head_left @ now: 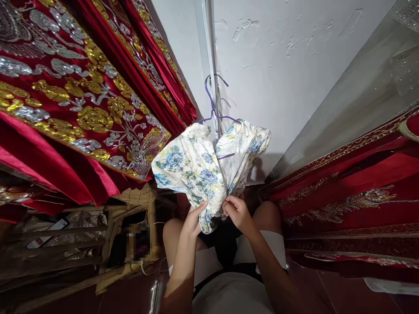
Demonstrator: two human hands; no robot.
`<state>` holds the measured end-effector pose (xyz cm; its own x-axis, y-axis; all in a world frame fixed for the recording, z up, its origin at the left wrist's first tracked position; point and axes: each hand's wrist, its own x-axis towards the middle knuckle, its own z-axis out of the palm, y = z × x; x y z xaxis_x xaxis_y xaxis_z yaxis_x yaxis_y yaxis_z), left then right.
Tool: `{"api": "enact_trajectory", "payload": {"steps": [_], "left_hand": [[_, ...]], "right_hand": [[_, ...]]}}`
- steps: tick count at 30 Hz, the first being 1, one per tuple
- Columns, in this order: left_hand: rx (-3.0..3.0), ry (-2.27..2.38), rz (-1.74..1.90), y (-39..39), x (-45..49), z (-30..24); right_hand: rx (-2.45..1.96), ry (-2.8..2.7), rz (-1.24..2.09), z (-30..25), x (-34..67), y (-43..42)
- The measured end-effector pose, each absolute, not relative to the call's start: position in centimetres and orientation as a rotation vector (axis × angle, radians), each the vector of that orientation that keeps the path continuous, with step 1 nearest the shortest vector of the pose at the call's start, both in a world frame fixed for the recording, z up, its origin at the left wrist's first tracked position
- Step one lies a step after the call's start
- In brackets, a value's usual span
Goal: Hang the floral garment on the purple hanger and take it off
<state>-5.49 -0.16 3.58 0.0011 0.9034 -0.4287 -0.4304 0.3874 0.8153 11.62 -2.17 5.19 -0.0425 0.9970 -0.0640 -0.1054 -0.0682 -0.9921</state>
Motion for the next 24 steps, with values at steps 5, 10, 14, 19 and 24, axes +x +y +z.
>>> {"api": "enact_trajectory", "payload": {"steps": [5, 10, 14, 19, 24], "left_hand": [[0.728, 1.283, 1.437, 0.6, -4.9, 1.5], [1.388, 1.532, 1.721, -0.9, -2.5, -1.6], [1.733, 1.401, 1.568, -1.3, -0.5, -1.7], [1.854, 1.263, 1.467, 0.0, 0.2, -0.1], [1.914, 1.154, 1.314, -0.4, 1.2, -0.3]], "right_hand": [[-1.219, -1.032, 1.416, 4.8, 12.4, -1.9], [-1.274, -1.043, 1.452, 4.4, 12.6, -1.7], [-1.232, -1.177, 1.455, 4.6, 12.2, -1.9], [-1.239, -1.307, 1.393, 6.9, 13.6, -0.3], [-1.28, -1.283, 1.106, 15.3, 15.2, 6.0]]}}
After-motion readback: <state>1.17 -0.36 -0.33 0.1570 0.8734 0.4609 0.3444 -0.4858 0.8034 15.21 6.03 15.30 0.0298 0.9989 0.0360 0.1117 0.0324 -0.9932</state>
